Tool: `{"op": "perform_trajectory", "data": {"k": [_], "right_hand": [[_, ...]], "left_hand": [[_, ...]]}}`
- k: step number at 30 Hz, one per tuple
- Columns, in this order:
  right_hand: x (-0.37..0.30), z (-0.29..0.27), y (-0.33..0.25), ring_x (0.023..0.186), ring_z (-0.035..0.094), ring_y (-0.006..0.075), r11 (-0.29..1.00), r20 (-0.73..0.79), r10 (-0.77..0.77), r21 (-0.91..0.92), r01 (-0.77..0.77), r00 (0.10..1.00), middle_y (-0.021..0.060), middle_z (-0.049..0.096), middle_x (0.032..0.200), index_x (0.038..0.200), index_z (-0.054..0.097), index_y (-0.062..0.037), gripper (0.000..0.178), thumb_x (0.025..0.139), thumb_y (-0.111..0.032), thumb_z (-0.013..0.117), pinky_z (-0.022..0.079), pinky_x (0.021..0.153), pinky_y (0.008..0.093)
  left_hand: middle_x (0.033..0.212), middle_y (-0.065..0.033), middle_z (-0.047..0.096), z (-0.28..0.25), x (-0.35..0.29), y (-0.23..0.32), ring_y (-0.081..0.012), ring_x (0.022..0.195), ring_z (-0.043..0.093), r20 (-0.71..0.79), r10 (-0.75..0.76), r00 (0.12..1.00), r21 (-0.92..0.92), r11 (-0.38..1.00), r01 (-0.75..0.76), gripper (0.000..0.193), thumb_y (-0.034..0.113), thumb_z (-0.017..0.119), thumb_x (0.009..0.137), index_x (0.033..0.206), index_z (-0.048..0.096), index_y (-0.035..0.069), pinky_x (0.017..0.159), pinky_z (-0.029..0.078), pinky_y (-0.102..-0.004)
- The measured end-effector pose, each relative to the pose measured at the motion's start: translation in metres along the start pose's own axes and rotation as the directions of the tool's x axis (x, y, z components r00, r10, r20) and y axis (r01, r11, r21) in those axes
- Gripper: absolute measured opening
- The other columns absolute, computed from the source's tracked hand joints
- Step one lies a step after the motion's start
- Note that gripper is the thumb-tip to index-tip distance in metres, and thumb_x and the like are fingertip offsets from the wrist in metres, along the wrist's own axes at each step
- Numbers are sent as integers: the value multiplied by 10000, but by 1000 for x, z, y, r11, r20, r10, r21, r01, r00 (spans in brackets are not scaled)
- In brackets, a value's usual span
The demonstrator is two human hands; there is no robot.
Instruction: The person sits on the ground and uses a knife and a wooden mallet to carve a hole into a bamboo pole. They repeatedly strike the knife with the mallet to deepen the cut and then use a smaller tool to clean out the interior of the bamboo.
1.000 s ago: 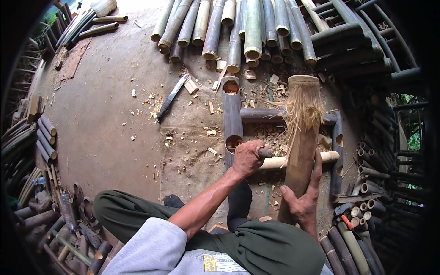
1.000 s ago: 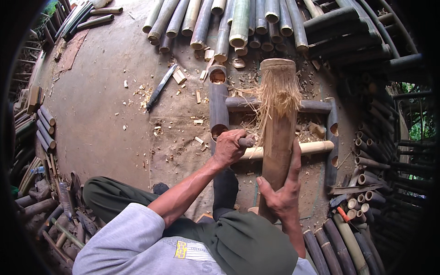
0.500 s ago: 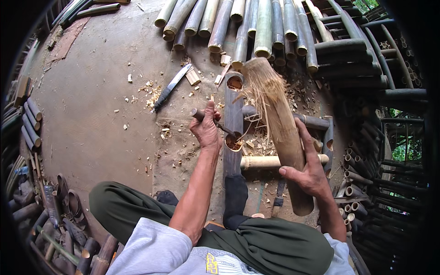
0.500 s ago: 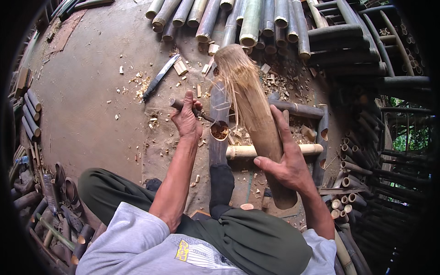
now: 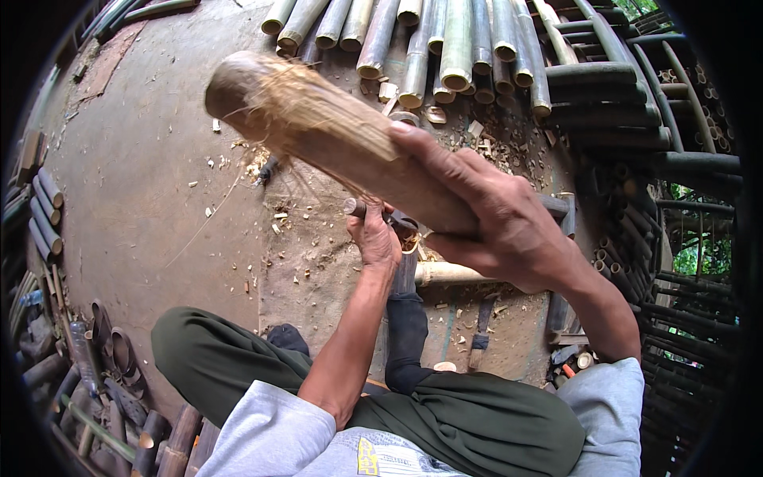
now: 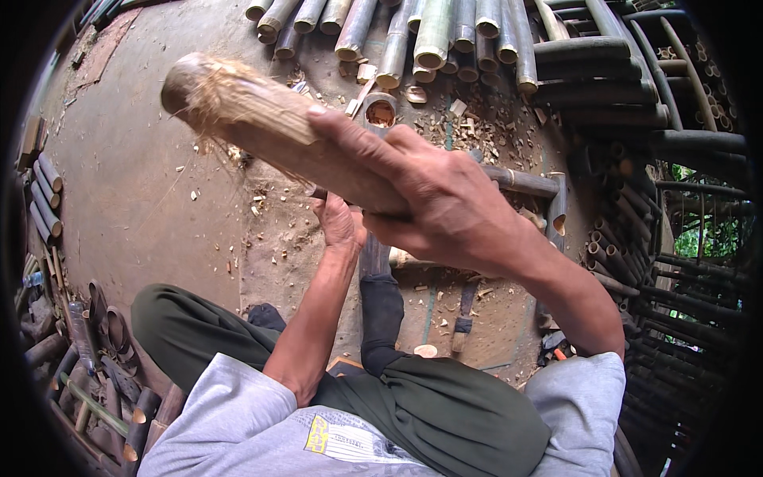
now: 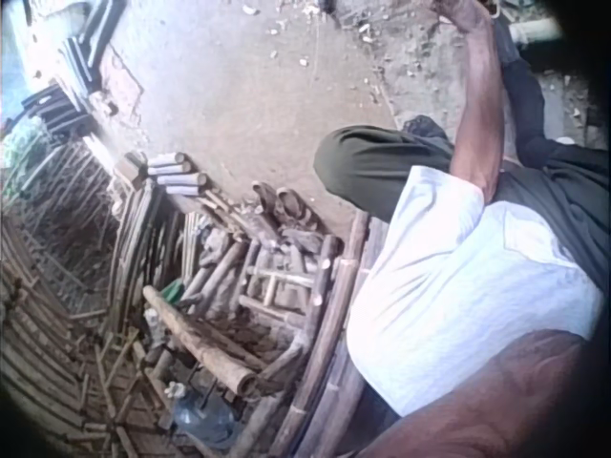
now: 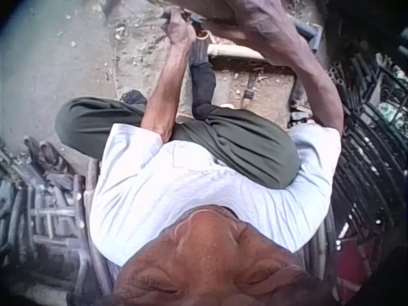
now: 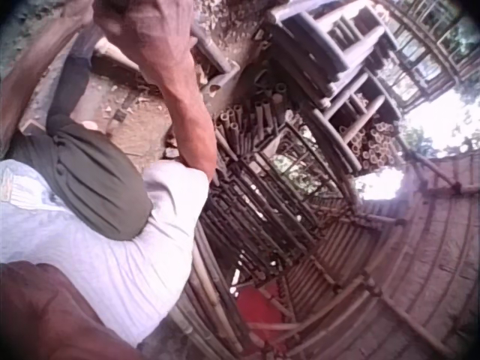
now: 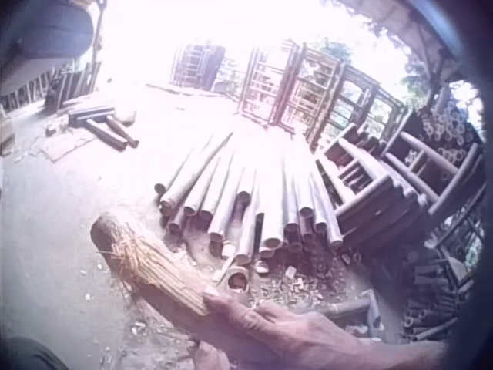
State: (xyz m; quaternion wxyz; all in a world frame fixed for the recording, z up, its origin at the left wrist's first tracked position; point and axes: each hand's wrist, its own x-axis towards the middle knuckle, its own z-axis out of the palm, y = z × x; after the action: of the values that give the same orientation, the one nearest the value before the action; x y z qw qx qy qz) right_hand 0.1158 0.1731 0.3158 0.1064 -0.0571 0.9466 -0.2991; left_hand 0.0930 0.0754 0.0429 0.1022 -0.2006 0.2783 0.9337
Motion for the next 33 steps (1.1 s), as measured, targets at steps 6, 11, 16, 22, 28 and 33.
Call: {"op": "perform_trajectory", "data": {"k": [6, 11, 16, 22, 28, 33], "right_hand": [[14, 18, 15, 822, 706, 302, 836, 252, 35, -537, 109, 967, 152, 594, 1077, 1716, 229, -440, 1063, 877, -155, 816, 640, 685, 448], [3, -26, -15, 745, 707, 326, 958, 25, -130, -254, 132, 991, 188, 620, 1066, 1720, 276, -364, 938, 932, -266, 775, 627, 697, 447], [-14, -31, -12, 924, 717, 342, 990, -224, -141, -51, 132, 964, 162, 675, 1107, 1716, 316, -304, 1091, 774, -36, 798, 641, 847, 476], [-17, -34, -4, 899, 706, 337, 986, -186, -146, -108, 127, 972, 144, 643, 1040, 1718, 308, -304, 1095, 777, -46, 804, 636, 824, 482], [-7, -22, 10, 794, 678, 298, 978, -182, -185, -128, 164, 966, 147, 599, 994, 1720, 287, -356, 1052, 845, -143, 830, 630, 690, 460], [-2, 13, 25, 815, 699, 313, 965, 76, -133, -217, 147, 988, 211, 596, 1091, 1730, 216, -394, 1007, 922, -206, 787, 635, 674, 440]], "left_hand": [[1493, -67, 488, -9, -22, -23, -200, 1343, 547, 323, 2, 946, -20, 1000, 5, 766, 311, 784, 1024, 1604, 339, 83, 1151, 506, -429], [1008, -8, 684, 5, -14, 2, -141, 960, 667, 163, -4, 987, 139, 990, -18, 253, 244, 800, 1006, 1131, 682, 58, 923, 552, -353], [829, 2, 668, 7, -15, -2, -94, 772, 601, 127, 5, 992, 178, 984, -28, 236, 184, 800, 1000, 844, 654, 83, 751, 503, -287], [843, -11, 680, 12, -6, 0, -90, 769, 609, 79, -22, 997, 83, 996, 16, 228, 172, 798, 1004, 847, 655, 88, 742, 508, -270], [888, -12, 701, 1, -4, -3, -97, 780, 629, 73, -55, 996, 82, 995, 49, 197, 191, 818, 992, 929, 668, 80, 742, 521, -263], [1174, -40, 681, -17, -22, -27, -153, 1036, 672, 241, 25, 970, 21, 999, -31, 407, 270, 821, 993, 1282, 634, 52, 889, 581, -333]]}}
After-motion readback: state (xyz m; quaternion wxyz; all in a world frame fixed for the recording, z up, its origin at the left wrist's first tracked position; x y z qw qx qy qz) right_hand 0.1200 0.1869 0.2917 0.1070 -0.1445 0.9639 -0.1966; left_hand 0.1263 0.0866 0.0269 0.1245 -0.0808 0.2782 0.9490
